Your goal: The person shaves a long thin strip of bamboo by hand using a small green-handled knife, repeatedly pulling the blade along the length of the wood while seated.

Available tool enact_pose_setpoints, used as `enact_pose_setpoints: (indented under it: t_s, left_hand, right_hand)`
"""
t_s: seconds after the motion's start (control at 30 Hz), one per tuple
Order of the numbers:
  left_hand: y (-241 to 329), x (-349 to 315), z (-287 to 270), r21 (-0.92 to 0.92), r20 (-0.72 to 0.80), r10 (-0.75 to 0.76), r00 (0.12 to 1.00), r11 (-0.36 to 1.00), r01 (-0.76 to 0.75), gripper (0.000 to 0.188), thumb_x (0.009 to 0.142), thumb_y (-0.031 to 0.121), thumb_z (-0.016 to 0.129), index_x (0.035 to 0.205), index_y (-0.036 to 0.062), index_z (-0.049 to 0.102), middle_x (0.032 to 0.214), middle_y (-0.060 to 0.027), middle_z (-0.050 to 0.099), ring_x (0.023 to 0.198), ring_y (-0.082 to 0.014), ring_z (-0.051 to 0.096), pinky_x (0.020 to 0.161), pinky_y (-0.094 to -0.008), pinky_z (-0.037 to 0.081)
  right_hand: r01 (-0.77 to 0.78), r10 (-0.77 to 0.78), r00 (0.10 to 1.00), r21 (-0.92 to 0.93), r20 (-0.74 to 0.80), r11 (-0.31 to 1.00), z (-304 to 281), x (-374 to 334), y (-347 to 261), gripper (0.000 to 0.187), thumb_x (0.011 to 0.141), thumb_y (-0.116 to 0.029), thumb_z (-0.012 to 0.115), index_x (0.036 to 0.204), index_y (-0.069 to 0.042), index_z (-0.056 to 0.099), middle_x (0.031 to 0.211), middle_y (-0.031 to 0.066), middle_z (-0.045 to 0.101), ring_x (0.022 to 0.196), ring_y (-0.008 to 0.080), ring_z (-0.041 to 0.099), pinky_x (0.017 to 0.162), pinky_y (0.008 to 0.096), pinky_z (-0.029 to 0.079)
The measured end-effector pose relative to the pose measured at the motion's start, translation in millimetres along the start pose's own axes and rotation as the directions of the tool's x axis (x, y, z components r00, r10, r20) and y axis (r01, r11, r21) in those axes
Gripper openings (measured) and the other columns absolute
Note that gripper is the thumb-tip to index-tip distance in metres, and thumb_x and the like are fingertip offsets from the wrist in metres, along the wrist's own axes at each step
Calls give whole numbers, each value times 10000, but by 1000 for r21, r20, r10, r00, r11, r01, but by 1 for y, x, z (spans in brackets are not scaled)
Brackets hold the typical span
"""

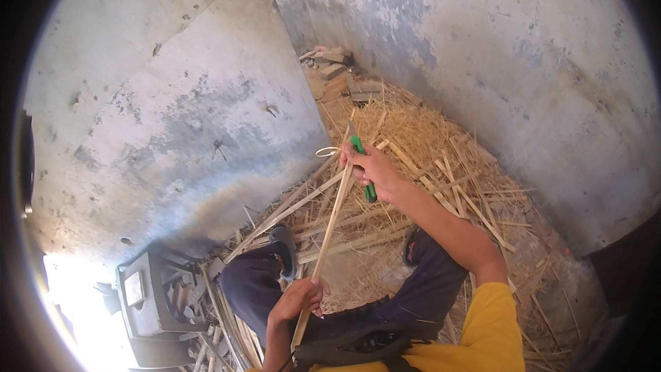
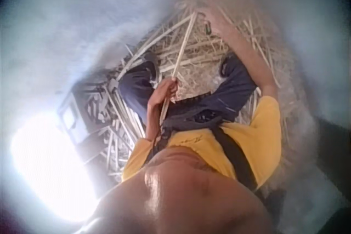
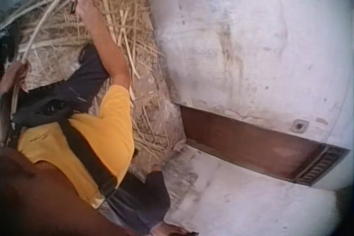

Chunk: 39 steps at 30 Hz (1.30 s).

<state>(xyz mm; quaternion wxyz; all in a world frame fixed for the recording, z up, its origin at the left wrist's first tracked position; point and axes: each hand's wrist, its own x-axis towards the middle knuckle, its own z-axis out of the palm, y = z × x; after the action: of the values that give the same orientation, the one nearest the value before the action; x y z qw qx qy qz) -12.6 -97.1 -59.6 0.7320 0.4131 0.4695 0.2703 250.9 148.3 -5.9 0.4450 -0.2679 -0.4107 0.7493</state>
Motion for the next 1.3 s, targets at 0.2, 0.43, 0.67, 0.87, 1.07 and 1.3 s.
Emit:
enact_pose_setpoints:
  t_s: [0.2, 0.43, 0.67, 0.87, 1.07, 1.3]
  left_hand:
    - [1, -12, 1, -30, -42, 18, 999, 999, -19, 477, 1127, 410, 431, 1048, -31, 595, 652, 23, 393, 521, -92, 422, 555, -308, 554]
    - [-4, -54, -8, -34, -323, -4, 946, 999, -8, 375, 1114, 314, 408, 1040, 11, 615, 629, 34, 438, 478, -91, 414, 449, -292, 439]
    - [57, -108, -50, 916, -265, 704, 658, 398, -56, 241, 1067, 213, 488, 1044, 14, 621, 686, -162, 608, 553, -332, 560, 581, -475, 443]
    - [156, -111, -29, 948, -312, 624, 716, 163, 272, 315, 1012, 272, 511, 909, 10, 652, 722, -273, 639, 760, -510, 639, 706, -611, 478]
    - [219, -101, -16, 943, -260, 542, 800, -36, 331, 391, 935, 358, 551, 840, 37, 752, 767, -260, 685, 800, -475, 672, 780, -554, 538]
    - [254, -97, 7, 933, -210, 502, 839, -155, 326, 335, 904, 337, 610, 930, 52, 783, 809, -210, 723, 834, -430, 706, 855, -526, 562]
  right_hand:
    - [25, -24, 1000, 76, -19, 997, 9, -9, -9, 178, 1079, -222, 607, 978, -78, 630, 946, 24, 626, 486, 11, 344, 411, 192, 286]
    - [375, -434, 865, -252, -252, 892, -28, -6, -88, 186, 1035, -236, 678, 981, -58, 675, 867, 46, 674, 470, 66, 401, 435, 236, 363]
    - [-266, -479, 839, -963, -258, 53, -69, 5, -85, 332, 981, -316, 743, 1132, -21, 761, 983, 117, 779, 746, 227, 714, 700, 418, 564]
    - [283, -730, 680, -944, 72, 172, 18, -43, -94, 269, 975, -319, 758, 1128, -101, 792, 1028, 104, 787, 842, 210, 745, 692, 393, 570]
    - [598, -552, 668, -802, 498, 1, 60, -55, -39, 265, 964, -335, 774, 1151, -149, 796, 852, 55, 760, 758, 170, 717, 652, 368, 548]
    - [462, -357, 833, -886, 421, 32, 45, -59, -7, 312, 978, -366, 753, 1083, -76, 801, 807, 83, 758, 706, 223, 710, 643, 369, 536]
